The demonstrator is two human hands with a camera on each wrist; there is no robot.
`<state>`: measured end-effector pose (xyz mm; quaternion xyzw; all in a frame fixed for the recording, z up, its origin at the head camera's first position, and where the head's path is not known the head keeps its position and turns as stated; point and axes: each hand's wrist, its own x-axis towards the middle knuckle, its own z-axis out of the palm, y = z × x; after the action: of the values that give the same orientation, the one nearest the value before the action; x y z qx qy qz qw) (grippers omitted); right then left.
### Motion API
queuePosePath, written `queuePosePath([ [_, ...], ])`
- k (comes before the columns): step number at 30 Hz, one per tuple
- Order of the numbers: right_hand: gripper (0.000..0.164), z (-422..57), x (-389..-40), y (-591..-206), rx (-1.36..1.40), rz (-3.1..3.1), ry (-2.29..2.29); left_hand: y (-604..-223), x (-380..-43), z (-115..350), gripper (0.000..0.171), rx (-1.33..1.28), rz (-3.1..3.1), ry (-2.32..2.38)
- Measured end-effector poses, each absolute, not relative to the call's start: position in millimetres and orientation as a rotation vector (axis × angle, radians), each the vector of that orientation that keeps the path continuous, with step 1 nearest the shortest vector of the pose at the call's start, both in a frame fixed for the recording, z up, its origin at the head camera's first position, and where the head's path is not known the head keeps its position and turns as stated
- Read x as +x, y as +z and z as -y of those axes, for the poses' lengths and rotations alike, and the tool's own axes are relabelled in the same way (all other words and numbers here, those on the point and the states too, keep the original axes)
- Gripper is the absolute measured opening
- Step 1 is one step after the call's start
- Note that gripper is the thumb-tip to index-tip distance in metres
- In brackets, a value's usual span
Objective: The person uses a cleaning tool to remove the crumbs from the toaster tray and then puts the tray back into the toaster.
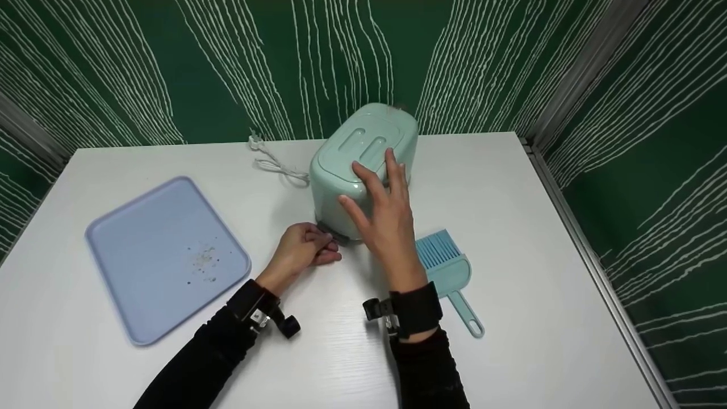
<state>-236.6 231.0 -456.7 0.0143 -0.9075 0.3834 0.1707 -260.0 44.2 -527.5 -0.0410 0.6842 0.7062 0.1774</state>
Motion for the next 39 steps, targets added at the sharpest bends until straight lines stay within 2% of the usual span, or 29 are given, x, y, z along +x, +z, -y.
queuePosePath([
  [34, 0.062, -229, -236, -458, 0.038, 2.565, 1.104, -527, -265, -45, 0.006, -0.058, -2.027, 1.909],
  [39, 0.061, -230, -236, -458, 0.039, 2.568, 1.109, -523, -265, -40, 0.014, -0.072, -1.988, 1.893],
])
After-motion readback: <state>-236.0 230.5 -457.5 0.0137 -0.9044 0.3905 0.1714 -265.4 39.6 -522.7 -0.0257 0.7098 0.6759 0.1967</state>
